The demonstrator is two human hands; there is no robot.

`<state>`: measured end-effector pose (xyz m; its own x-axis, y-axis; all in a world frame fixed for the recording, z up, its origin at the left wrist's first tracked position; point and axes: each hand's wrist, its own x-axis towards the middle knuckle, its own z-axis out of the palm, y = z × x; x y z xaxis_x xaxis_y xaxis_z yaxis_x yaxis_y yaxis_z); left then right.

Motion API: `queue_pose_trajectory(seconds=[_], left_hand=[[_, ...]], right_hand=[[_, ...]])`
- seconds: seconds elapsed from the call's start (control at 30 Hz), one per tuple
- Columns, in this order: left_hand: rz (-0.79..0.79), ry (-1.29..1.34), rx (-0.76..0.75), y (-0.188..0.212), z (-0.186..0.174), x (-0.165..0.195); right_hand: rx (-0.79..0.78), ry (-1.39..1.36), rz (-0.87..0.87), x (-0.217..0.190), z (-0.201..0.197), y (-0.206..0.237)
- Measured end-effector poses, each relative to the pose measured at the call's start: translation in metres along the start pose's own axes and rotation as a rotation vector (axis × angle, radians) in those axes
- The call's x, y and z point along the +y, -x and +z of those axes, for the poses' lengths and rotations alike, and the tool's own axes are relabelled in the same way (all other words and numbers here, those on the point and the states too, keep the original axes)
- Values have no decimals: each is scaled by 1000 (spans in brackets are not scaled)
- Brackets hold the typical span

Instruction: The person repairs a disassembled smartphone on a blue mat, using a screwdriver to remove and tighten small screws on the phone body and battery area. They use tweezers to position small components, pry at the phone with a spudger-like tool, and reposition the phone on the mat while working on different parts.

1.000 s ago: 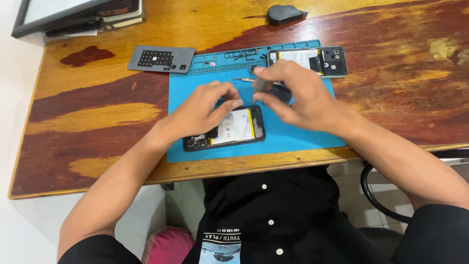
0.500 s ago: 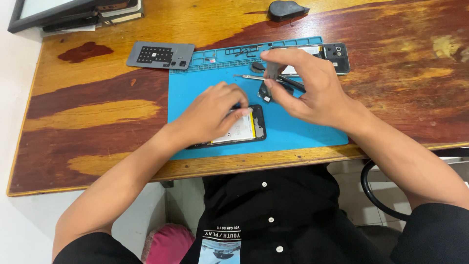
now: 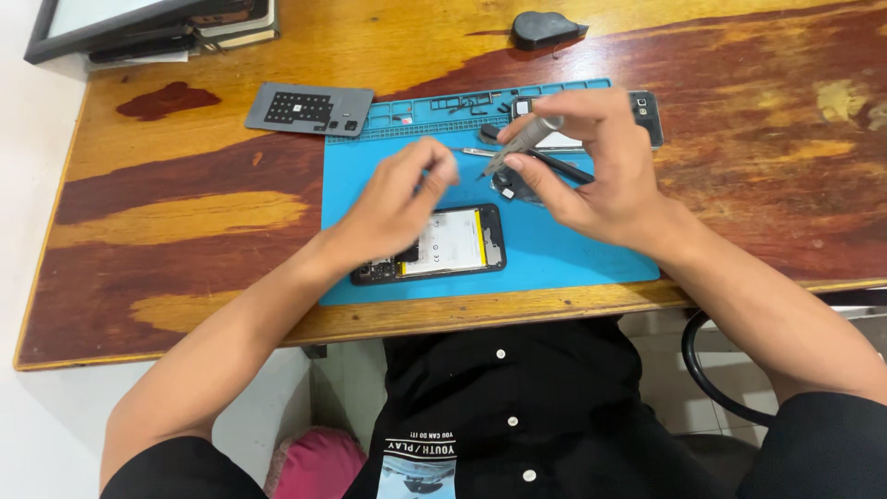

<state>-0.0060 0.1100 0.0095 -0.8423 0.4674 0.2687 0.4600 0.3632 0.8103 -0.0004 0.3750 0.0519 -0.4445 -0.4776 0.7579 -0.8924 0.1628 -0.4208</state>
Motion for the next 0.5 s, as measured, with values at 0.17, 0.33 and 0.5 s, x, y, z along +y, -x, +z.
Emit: queue_pose_trajectory(seconds=[0.17,0.33,0.5], left_hand=[[-60,452,-47,-9,-10,-5],[-273,804,-111,-14,-14,0],[-301,846,-128,-16,-13,7]], right_hand=[[11,-66,-71,-2,-8,-6],[28,-89,-71,-6,-12,-6],[34,-83,-88,-8,-14,-7]])
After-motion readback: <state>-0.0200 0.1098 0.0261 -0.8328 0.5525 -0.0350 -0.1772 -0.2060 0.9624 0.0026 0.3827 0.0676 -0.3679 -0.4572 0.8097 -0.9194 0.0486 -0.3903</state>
